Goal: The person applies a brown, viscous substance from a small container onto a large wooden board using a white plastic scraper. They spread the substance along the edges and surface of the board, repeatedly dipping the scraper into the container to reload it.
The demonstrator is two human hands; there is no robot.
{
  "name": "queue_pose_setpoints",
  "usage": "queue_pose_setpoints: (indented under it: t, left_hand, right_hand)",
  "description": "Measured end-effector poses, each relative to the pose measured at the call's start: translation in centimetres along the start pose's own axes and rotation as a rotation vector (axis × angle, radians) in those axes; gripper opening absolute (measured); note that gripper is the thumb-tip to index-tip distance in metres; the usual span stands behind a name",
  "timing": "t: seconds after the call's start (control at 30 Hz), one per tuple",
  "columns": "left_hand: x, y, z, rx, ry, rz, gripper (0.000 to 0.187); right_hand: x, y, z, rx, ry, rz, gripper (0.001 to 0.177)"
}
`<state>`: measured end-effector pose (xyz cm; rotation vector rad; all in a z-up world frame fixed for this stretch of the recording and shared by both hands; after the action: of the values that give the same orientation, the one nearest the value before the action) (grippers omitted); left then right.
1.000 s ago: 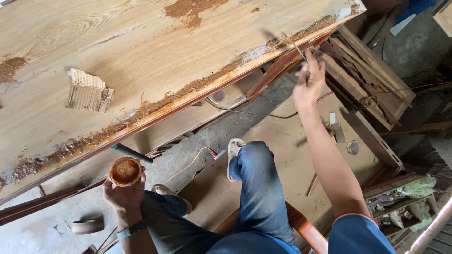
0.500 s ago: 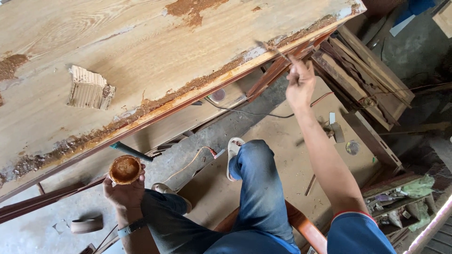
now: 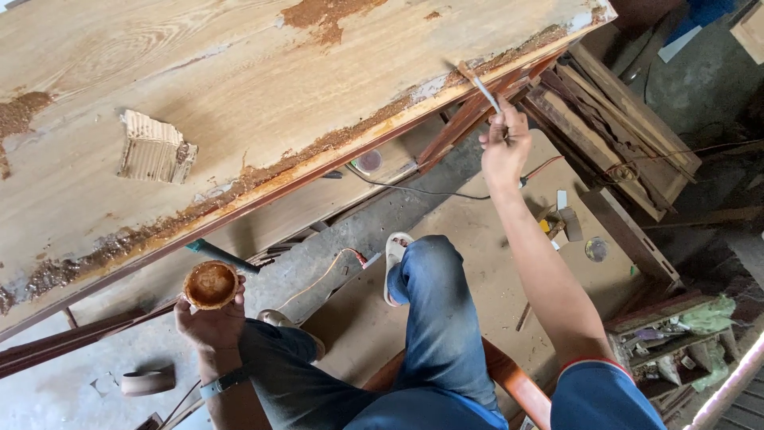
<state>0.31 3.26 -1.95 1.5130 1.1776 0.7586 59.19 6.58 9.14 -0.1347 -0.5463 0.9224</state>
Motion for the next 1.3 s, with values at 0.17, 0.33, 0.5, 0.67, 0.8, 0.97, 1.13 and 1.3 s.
queue_pose_setpoints:
  t: [0.17,0.33,0.5,0.67,0.8,0.97,1.13,1.3]
  left_hand:
    - [-0.1,0.2,0.0,-0.005,-0.003,-0.038,0.079]
    - [-0.1,0.7,0.0,0.023,-0.004,-0.065,0.079]
    - [-0.3,1.4,0.1,0.010,0.012,-0.123,0.079]
    - [-0.2,1.2,0.2,0.009,0.037,-0.116,0.078]
    - [0.1,1.0,0.2,-0.033,0.029,-0.075,0.079]
    - [-0.1,0.5,0.2,-0.045,0.015,-0.063,0.079]
    - [-0.2,0.3,0.2,-0.088,0.016,-0.016,0.078]
    - [-0.2,-0.2,0.3,-0.113,0.053,-0.145,0.068]
  right_hand:
    - [-1.4,1.4,1.0,-0.010,0.014,-0.011,0.030]
    - [-3.1,2.5,1.6,0.006,0.020,-0.017,0.029]
    - [-3.9,3.3,3.6,0.100,0.020,0.046,0.029]
    - [-2.5,2.0,5.1,0.158,0.034,-0.009,0.032]
    - [-2.6,1.9,5.2,0.176,-0.008,0.042,0.031]
    - [-3.5,3.3,4.7,0.189,-0.011,0.099,0.031]
    - [-3.8,4.1,4.7,0.168,-0.037,0.133,0.031]
    - [-3.3,4.2,5.9,-0.047,-0.119,0.148,0.032]
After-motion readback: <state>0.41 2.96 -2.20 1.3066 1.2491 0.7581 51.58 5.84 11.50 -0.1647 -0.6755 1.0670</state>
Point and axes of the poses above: each hand's wrist, its own x-axis towards the middle knuckle, its own y-axis out of the palm, z = x × y, the point moved 3 cm from there along x, towards the middle knuckle, and after that the axes turned 10 degrees about z, right-handed, at the moved point
